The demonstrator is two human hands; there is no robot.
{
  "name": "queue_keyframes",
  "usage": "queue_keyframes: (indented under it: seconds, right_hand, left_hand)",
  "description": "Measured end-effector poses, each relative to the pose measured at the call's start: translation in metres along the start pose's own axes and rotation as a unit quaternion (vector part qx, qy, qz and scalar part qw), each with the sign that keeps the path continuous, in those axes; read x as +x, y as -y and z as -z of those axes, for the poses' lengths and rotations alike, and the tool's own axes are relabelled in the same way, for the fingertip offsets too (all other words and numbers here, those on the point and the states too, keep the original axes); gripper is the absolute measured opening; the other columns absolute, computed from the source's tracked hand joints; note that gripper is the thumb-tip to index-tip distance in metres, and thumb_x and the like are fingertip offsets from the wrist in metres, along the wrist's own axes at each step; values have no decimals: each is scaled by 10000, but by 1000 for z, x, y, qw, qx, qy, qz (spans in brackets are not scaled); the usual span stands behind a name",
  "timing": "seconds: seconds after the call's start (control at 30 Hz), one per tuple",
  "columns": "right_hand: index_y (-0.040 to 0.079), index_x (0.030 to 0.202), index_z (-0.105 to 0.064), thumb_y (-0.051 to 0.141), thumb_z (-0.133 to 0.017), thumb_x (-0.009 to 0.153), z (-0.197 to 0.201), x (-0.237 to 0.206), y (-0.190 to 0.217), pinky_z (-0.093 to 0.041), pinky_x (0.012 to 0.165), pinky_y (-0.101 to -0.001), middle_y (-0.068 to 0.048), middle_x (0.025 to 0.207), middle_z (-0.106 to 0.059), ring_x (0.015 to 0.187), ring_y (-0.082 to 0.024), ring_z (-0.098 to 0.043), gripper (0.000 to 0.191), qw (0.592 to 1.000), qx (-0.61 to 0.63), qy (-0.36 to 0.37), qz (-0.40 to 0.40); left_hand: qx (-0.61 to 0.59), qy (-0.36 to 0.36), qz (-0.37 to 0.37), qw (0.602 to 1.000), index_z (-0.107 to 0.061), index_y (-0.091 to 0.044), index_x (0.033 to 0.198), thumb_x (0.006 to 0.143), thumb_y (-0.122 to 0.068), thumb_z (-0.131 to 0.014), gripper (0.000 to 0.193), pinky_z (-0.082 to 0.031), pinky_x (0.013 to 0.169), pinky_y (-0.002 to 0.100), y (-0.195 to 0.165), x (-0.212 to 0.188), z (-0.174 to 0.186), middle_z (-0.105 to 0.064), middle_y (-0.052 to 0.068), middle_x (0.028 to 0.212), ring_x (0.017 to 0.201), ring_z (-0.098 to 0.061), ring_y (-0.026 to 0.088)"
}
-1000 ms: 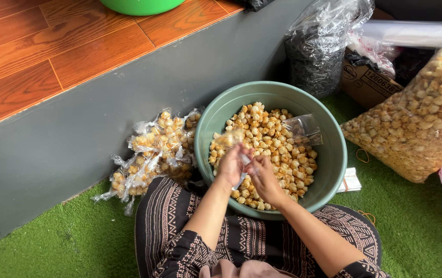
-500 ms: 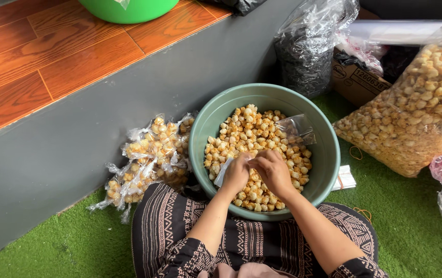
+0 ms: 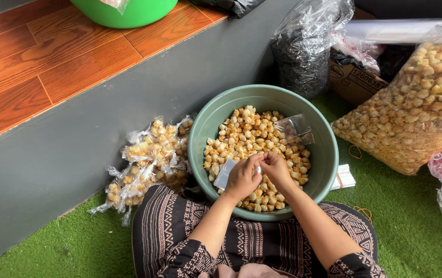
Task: The person scoops small snack pieces from a large green bowl into small plastic bags using a scoop and their hands. They then tie each filled bag with a rubber band and place it aside. The process is repeated continuously.
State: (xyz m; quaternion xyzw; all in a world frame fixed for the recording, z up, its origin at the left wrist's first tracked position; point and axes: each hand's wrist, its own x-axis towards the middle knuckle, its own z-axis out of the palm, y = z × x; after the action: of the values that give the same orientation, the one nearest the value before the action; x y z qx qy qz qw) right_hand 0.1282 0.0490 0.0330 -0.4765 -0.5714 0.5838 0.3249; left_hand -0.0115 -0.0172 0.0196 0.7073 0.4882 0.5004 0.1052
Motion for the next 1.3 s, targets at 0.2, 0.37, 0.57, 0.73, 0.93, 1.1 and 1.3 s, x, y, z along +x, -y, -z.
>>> queue_keyframes:
  seconds: [0.2,0.37,0.57,0.73,0.93,1.1,1.3]
  right_hand:
    - [-1,1108,-747,221,-668,987,-3,-2,-3,-546,840,-271,-62,963,-774,852,-101,-694,265,988,116,100,-36]
    - [3,1198,-729,217,-692,963,-2,0,0,-540,840,-271,-41,1006,-768,888,-87,-682,320,988,80,125,-49]
    - [78,1147,-754,189,-712,923,2,-5,23,-557,771,-270,-84,964,-790,825,-124,-705,253,977,-169,96,-86]
    - [109,988,-763,188,-678,909,-6,-18,33,-558,816,-326,-106,884,-793,828,-209,-732,140,940,-338,-3,-33]
    - [87,920,-736,135,-744,815,-10,-22,21,-502,848,-439,-64,944,-720,922,-309,-628,116,880,-401,-67,247]
    - [31,1053,-619,158,-750,909,-13,-19,12,-532,775,-383,-85,944,-723,885,-241,-681,233,935,-316,-44,156]
    - [47,1265,-543,35,-660,895,26,-5,9,-597,829,-254,-94,971,-745,887,-133,-723,387,988,-58,139,-31]
  left_hand:
    - [-59,69,264,960,-296,-164,1546,929,-66,-617,703,-539,579,335,3,7,4,-612,-26,820,656,-613,136]
    - [-357,10,285,890,-223,-157,1649,1022,-2,-520,711,-507,789,271,17,4,2,-538,18,866,776,-544,100]
    - [-139,84,215,963,-263,-176,1609,988,11,-538,704,-547,681,353,12,4,1,-604,58,981,725,-587,200]
    - [69,71,157,983,-336,-178,1522,948,-53,-605,646,-572,637,425,-2,3,-1,-704,168,1082,805,-713,341]
    - [-85,104,264,955,-388,-187,1442,933,-80,-630,574,-551,701,454,10,3,1,-723,130,1026,871,-724,362]
    - [-14,83,262,961,-448,-155,1375,939,-46,-621,482,-559,697,442,14,1,-4,-707,110,1102,935,-716,343]
    - [80,60,173,980,-500,-50,1196,901,-81,-695,355,-579,729,377,12,3,-7,-633,136,1075,909,-692,283]
